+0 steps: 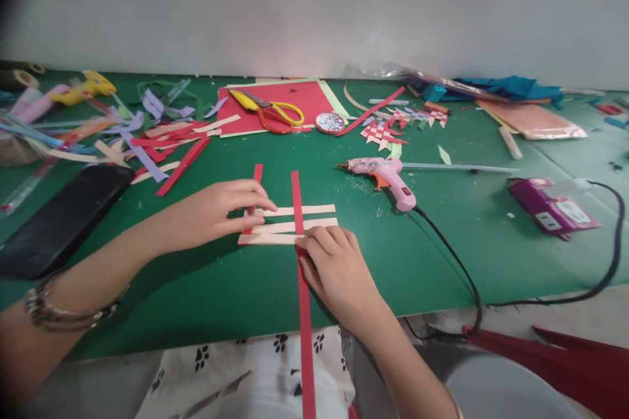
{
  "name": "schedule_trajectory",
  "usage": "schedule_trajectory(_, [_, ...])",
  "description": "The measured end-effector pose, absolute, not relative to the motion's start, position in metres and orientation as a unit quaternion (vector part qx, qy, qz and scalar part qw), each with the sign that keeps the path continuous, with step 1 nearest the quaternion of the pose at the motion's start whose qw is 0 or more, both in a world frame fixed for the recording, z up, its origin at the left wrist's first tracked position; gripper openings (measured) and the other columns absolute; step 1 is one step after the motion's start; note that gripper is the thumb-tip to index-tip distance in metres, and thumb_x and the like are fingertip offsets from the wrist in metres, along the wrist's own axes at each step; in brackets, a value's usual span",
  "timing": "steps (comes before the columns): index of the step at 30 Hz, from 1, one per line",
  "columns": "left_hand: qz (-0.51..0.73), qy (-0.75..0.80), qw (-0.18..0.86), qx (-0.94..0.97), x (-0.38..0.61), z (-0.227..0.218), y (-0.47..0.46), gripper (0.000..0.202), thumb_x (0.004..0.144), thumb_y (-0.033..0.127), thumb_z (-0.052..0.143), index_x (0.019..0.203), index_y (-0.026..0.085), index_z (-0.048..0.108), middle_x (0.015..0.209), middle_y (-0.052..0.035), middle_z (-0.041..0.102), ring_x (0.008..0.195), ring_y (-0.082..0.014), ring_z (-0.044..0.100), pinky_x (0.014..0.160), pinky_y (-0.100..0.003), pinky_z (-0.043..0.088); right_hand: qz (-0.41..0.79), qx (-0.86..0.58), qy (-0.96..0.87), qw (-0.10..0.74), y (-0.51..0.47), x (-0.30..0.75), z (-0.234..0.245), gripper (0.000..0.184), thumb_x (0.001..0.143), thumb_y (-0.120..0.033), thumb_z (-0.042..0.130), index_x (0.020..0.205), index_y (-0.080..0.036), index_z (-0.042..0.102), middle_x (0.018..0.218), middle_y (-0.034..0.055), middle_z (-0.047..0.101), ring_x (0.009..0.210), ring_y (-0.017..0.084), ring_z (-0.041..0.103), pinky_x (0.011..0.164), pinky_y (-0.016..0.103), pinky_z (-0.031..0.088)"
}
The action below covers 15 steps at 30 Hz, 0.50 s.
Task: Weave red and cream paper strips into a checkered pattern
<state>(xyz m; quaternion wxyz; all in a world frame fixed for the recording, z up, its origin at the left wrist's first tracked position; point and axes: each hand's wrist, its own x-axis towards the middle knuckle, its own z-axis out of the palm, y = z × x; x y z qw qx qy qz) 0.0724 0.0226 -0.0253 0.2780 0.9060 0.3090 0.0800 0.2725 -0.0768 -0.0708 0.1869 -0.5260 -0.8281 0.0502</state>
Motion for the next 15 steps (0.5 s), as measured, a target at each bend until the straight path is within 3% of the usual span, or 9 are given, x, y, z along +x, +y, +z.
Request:
schedule_trajectory(4, [0.042,0.284,0.268,0.920,0.090,-0.030,0.027,0.028,0.086,0.024,0.037,0.096,0.015,0.061,0.085,-0.0043,0.058,0.068,-0.0124,0.055,0.064,-0.022,0.041,0.052,-0.524,-0.829,0.186,-0.076,0.272,-0.069,0.016,0.085,-0.016,0.044,0.095,-0.017,0.056,0.091,0.0051,0.061,0.085,0.018,0.051,0.072,0.033,0.040])
schedule_trajectory(10, [0.074,0.280,0.261,0.921,0.095,-0.030,0.032,0.025,0.085,0.026,0.041,0.094,0.016,0.063,0.089,-0.0039,0.058,0.074,-0.0136,0.055,0.067,-0.023,0.040,0.055,-0.527,-0.829,0.176,-0.076,0.272,-0.069,0.016,0.085,-0.017,0.044,0.096,-0.017,0.056,0.091,0.0054,0.061,0.086,0.019,0.050,0.073,0.033,0.040])
schedule_trajectory(15, [0.021,0.291,0.240,0.926,0.098,-0.031,0.033,0.024,0.083,0.023,0.043,0.096,0.016,0.062,0.088,-0.0046,0.058,0.070,-0.0135,0.055,0.062,-0.022,0.039,0.055,-0.528,-0.829,0.174,-0.076,0.273,-0.069,0.016,0.086,-0.017,0.043,0.096,-0.018,0.056,0.090,0.0051,0.060,0.085,0.019,0.050,0.071,0.032,0.040])
